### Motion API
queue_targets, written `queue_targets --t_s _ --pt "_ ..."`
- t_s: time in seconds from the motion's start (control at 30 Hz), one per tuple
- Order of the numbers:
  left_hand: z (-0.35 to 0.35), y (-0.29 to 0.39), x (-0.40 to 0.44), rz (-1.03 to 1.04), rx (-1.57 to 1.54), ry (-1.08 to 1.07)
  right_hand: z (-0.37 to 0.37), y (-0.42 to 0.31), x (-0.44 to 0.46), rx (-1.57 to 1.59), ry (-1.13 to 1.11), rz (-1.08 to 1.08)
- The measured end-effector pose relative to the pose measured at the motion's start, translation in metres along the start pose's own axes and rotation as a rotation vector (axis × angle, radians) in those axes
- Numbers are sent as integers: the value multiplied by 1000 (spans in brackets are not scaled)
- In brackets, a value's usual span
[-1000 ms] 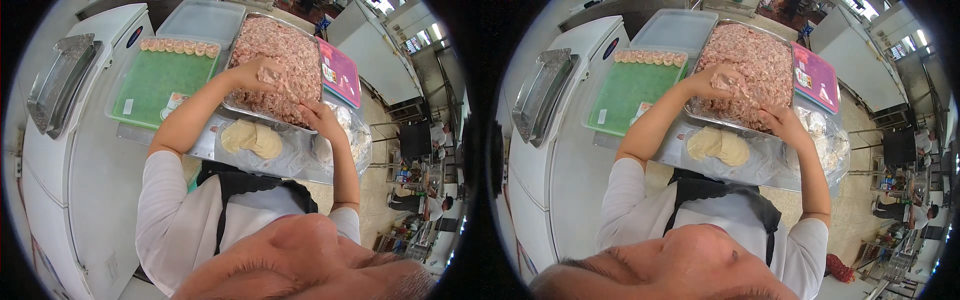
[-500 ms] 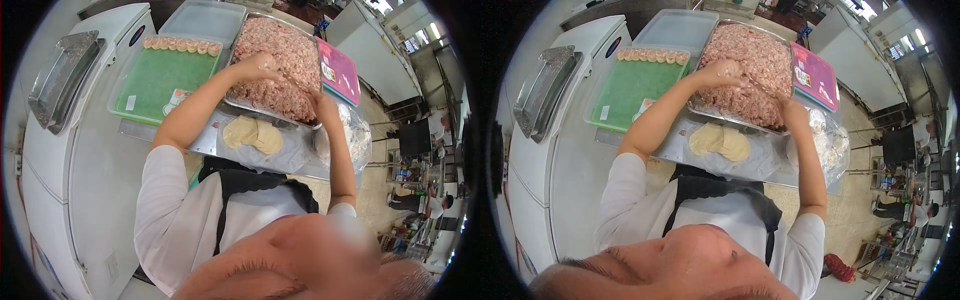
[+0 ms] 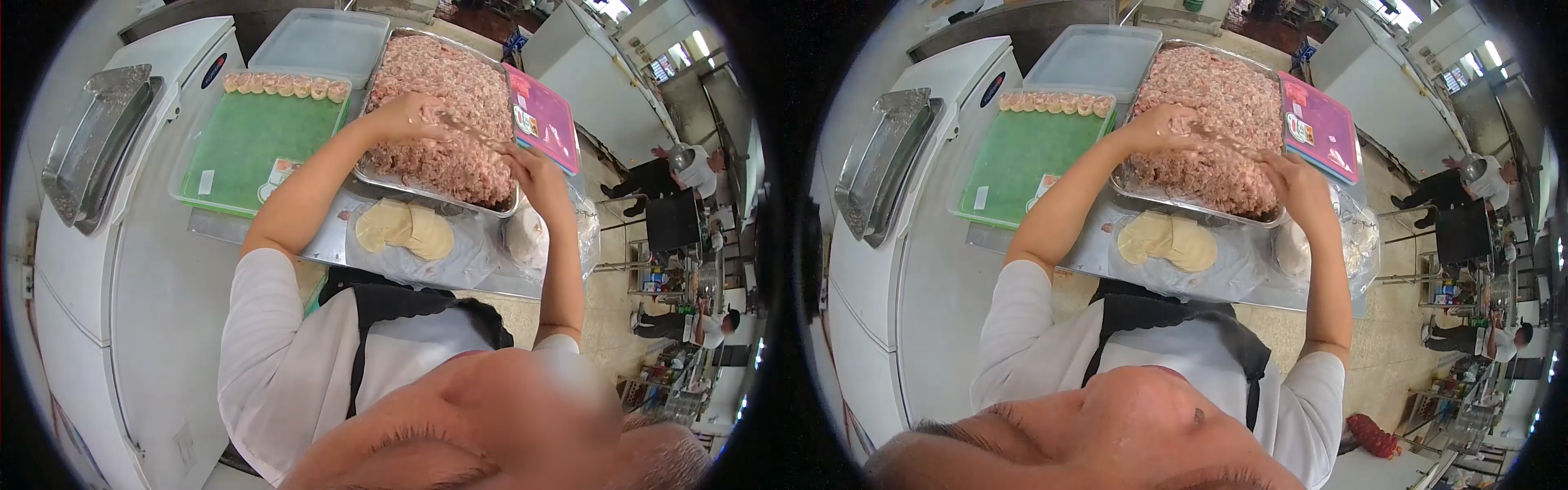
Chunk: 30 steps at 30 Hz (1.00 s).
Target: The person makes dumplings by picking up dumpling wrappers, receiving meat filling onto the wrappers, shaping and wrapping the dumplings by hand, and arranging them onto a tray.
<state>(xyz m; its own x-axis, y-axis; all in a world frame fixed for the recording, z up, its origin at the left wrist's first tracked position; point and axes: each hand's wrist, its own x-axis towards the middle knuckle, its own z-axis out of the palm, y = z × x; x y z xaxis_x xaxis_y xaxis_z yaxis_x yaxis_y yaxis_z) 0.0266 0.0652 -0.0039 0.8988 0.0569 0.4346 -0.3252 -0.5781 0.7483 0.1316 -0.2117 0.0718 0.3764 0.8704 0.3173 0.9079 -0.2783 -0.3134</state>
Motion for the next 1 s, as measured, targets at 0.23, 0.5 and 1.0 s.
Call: queue_targets --t_s 0.23,0.5,1.0 --pt "4 -17 1 -78 119 7 43 2 5 -360 -109 242" --pt "-12 7 4 -48 22 -42 -16 -4 -10 -112 119 166" --pt "-11 37 2 -158 159 -53 41 31 -13 342 -204 424"
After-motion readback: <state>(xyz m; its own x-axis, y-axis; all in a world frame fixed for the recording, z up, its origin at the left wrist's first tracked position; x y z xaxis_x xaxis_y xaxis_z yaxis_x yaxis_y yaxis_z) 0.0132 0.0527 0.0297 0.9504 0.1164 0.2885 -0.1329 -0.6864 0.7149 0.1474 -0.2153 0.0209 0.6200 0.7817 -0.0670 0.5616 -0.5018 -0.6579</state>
